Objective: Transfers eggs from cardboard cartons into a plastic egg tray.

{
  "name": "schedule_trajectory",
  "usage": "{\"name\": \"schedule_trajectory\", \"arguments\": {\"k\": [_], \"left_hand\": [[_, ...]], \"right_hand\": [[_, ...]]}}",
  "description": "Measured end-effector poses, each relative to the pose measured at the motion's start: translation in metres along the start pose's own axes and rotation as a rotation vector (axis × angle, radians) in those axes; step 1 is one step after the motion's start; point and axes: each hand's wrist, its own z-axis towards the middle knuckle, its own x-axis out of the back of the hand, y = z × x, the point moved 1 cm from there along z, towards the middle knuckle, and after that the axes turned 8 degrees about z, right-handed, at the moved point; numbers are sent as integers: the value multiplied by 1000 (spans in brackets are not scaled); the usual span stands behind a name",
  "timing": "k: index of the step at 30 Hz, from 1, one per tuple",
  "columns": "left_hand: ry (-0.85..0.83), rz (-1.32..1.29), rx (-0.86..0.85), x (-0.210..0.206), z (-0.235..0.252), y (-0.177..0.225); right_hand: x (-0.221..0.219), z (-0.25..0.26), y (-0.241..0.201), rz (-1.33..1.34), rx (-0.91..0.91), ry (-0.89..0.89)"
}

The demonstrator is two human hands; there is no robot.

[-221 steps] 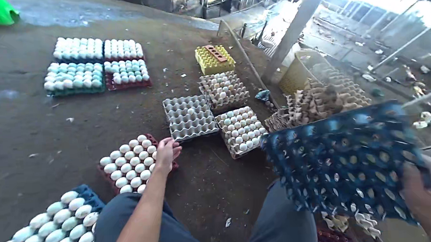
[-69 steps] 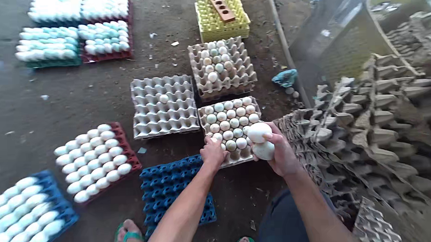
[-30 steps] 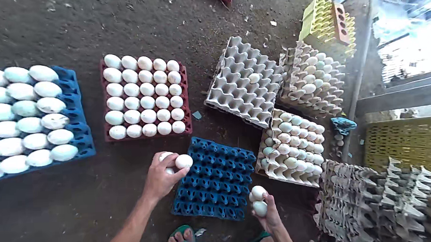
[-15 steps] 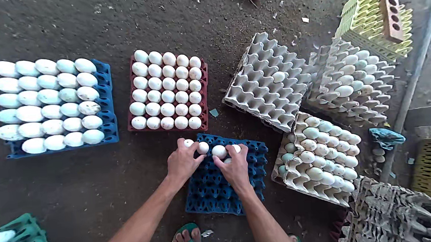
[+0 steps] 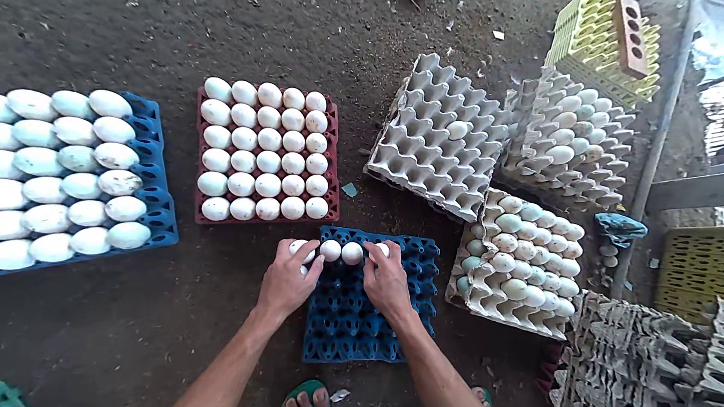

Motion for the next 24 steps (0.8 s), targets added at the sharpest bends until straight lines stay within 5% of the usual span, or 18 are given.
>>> {"name": "schedule_trajectory", "arguments": {"k": [8, 24], "left_hand": [[25, -37, -45, 1, 5, -1], [-270, 334, -53, 0, 24, 16]], "right_hand": [[5, -3, -3, 4, -93, -97], [11, 12, -30, -298, -239, -345]]}}
